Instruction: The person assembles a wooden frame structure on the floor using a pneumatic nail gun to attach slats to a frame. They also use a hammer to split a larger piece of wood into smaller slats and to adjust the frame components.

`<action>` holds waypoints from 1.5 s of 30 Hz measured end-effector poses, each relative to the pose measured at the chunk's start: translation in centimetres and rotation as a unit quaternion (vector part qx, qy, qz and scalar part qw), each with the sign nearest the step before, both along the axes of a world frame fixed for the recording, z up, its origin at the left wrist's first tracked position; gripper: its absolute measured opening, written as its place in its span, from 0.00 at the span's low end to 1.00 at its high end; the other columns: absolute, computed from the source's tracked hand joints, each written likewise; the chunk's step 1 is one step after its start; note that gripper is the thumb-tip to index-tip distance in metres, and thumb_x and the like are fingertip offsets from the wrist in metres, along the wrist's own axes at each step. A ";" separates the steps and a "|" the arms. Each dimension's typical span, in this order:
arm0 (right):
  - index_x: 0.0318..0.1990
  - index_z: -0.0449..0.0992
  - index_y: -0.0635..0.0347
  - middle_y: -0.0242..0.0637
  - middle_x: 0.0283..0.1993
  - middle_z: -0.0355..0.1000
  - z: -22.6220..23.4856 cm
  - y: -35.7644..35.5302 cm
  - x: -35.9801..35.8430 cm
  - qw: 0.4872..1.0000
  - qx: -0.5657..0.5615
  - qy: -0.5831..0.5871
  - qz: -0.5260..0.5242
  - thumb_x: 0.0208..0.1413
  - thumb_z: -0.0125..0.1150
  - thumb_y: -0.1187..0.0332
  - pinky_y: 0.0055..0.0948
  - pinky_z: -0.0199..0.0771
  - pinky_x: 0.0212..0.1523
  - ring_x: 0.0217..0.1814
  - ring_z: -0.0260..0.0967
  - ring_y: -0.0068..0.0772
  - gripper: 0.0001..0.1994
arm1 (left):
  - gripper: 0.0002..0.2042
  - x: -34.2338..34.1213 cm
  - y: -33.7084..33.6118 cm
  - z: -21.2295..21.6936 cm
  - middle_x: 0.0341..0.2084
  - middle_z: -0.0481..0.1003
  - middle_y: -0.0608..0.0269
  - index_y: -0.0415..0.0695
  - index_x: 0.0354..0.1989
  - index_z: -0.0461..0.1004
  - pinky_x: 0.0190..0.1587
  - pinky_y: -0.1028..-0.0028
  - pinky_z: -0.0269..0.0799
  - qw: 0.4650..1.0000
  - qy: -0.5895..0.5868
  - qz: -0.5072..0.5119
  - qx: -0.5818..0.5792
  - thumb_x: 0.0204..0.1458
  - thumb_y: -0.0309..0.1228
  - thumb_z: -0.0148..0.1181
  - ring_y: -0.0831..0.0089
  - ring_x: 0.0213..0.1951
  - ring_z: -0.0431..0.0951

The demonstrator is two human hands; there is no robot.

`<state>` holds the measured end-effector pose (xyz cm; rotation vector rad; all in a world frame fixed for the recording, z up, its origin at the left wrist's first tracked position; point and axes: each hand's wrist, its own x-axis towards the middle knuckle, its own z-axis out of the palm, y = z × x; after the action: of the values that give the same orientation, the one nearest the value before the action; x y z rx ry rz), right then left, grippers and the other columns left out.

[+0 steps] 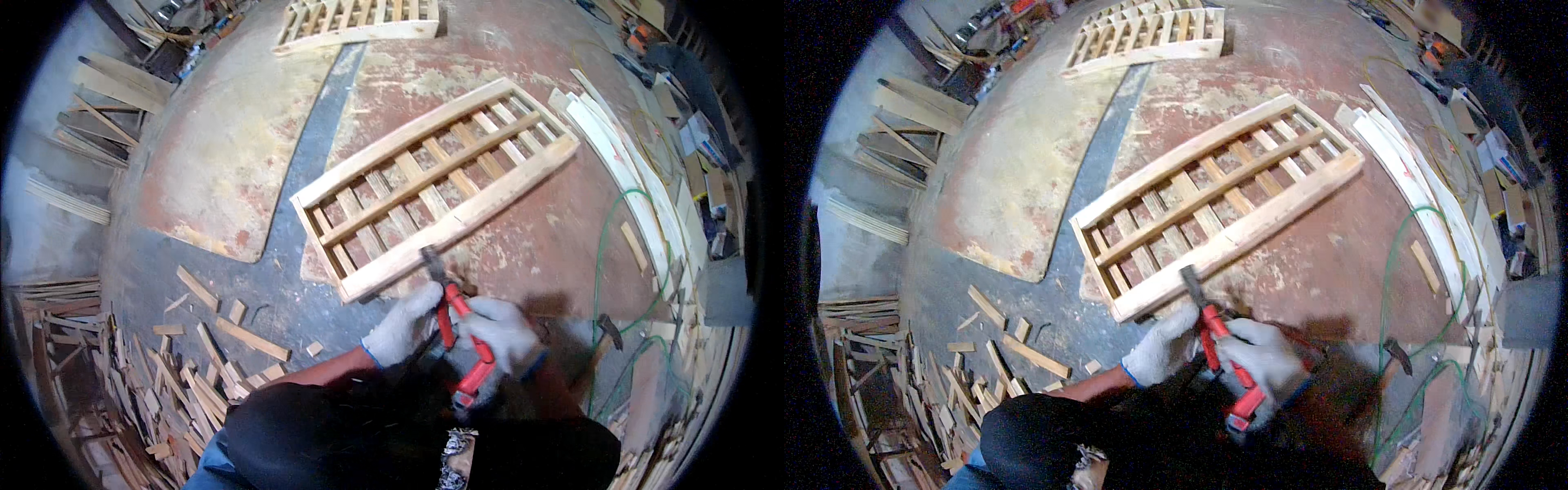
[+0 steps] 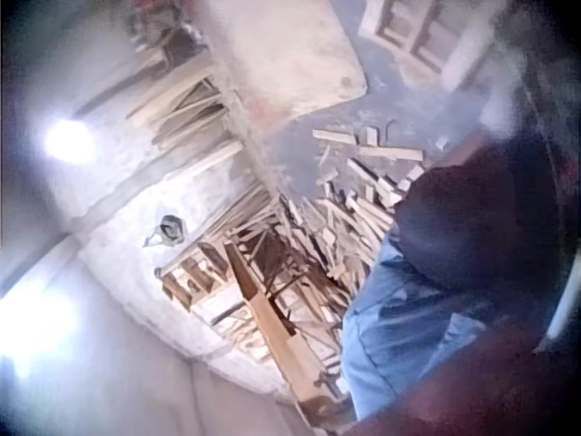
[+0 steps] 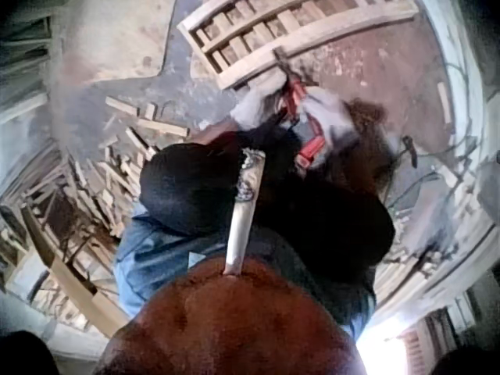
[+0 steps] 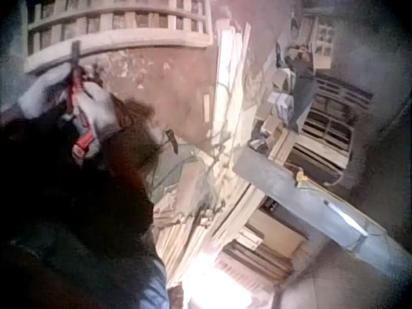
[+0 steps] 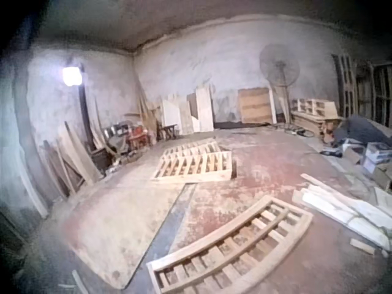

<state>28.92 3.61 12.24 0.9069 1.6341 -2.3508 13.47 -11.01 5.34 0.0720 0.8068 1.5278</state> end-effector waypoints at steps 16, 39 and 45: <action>0.57 0.70 0.64 0.42 0.36 0.78 -5.9 -3.0 1.9 0.974 -0.223 -0.035 -0.028 0.64 0.55 0.67 0.27 0.72 0.27 0.28 0.73 0.29 0.17 | 0.20 -2.3 4.1 2.2 0.42 0.78 0.50 0.38 0.55 0.73 0.56 0.55 0.71 0.748 0.647 -0.122 -0.079 0.64 0.41 0.59 0.50 0.48 0.77; 0.51 0.74 0.74 0.34 0.36 0.75 -9.6 8.6 -1.5 0.990 -0.071 0.073 0.095 0.58 0.61 0.63 0.28 0.75 0.37 0.33 0.73 0.27 0.21 | 0.30 -7.2 5.6 -6.2 0.44 0.74 0.45 0.40 0.67 0.63 0.47 0.53 0.75 0.444 0.872 -0.097 -0.179 0.59 0.38 0.62 0.47 0.45 0.77; 0.47 0.73 0.69 0.32 0.31 0.70 -9.6 8.3 -0.6 0.977 -0.205 0.050 0.009 0.58 0.63 0.62 0.28 0.71 0.32 0.28 0.68 0.25 0.18 | 0.29 -7.3 5.5 -5.6 0.43 0.74 0.45 0.40 0.67 0.63 0.46 0.53 0.75 0.447 0.872 -0.098 -0.176 0.60 0.37 0.62 0.47 0.45 0.77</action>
<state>28.33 11.88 2.66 0.6957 1.1069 -2.6133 6.18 -5.55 -0.24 1.5828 2.5543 0.4465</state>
